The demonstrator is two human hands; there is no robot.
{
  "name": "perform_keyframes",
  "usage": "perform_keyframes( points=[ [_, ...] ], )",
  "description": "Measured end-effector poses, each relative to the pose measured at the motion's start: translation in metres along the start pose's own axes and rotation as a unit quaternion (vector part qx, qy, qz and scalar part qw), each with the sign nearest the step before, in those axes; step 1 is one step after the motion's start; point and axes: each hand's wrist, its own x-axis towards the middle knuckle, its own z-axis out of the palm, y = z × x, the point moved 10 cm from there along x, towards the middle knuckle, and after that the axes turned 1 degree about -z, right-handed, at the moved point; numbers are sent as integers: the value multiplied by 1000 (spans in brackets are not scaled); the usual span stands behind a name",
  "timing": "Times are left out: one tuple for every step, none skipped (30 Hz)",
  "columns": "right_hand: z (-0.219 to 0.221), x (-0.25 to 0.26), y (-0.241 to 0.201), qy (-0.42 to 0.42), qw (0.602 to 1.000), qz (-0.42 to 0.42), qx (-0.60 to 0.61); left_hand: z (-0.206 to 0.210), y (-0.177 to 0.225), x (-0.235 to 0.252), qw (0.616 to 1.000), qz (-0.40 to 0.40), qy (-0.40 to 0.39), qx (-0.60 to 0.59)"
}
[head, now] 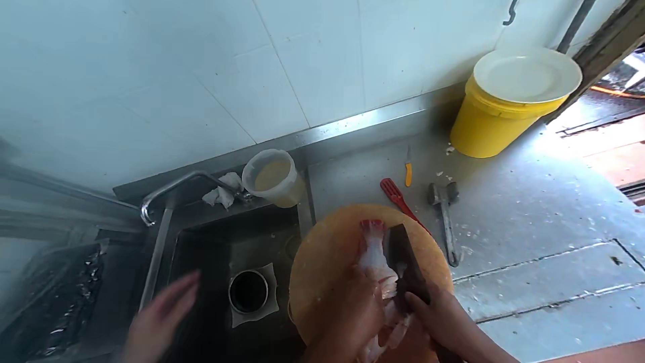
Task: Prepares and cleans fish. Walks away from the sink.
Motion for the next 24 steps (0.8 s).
perform_keyframes(
  points=[
    [0, 3, -1, -3, 1000, -3, -4, 0, 0, 0, 1000, 1, -7, 4],
    [-2, 9, -4, -2, 1000, -14, -9, 1, -1, 1, 1000, 2, -10, 9],
    [-5, 18, -9, 5, 999, -29, -12, 2, -1, 3, 1000, 3, -11, 9],
    [-8, 26, -13, 10, 999, -40, -13, 3, -3, 4, 1000, 2, -9, 5],
    [-9, 29, -15, 12, 999, -45, -12, 3, -3, 5, 1000, 3, -7, -2],
    [-9, 28, -14, 11, 999, -46, -9, 2, -4, 5, 1000, 4, -6, -8],
    [-9, 25, -11, 10, 999, -49, 2, 2, -4, 6, 1000, 6, -7, -11],
    [-7, 22, -6, 5, 999, -48, 14, 3, -5, 6, 1000, 8, -10, -16],
    [-5, 21, -2, -2, 999, -44, 20, 3, -5, 6, 1000, 9, -13, -21],
    [-6, 22, -2, -9, 999, -38, 15, 3, -5, 7, 999, 11, -16, -27],
    [-8, 25, -7, -15, 999, -35, 6, 4, -6, 8, 999, 9, -19, -31],
    [-12, 30, -14, -16, 999, -35, -5, 4, -6, 8, 999, 9, -17, -30],
    [-15, 37, -23, -12, 999, -37, -12, 3, -5, 9, 999, 10, -14, -28],
    [-17, 44, -30, -6, 999, -40, -18, 3, -5, 8, 999, 11, -13, -27],
    [-18, 49, -33, -2, 999, -40, -25, 3, -5, 7, 999, 11, -14, -28],
    [-18, 50, -35, -1, 999, -39, -32, 3, -5, 7, 999, 11, -16, -32],
    [-17, 47, -33, -5, 999, -38, -37, 3, -5, 6, 999, 10, -16, -36],
    [-15, 41, -29, -17, 999, -35, -38, 3, -6, 5, 999, 9, -17, -41],
    [-13, 34, -22, -35, 998, -28, -35, 4, -7, 5, 999, 9, -18, -45],
    [-12, 28, -16, -53, 998, -18, -30, 3, -7, 4, 999, 11, -17, -49],
    [-11, 25, -14, -67, 997, -10, -31, 3, -8, 5, 998, 13, -16, -54],
    [-12, 25, -16, -72, 997, -9, -36, 2, -8, 5, 998, 17, -12, -56],
    [-13, 30, -21, -73, 996, -16, -43, 2, -8, 6, 998, 19, -9, -60],
    [-15, 37, -27, -71, 996, -27, -46, 3, -7, 7, 998, 21, -8, -61]
  ],
)
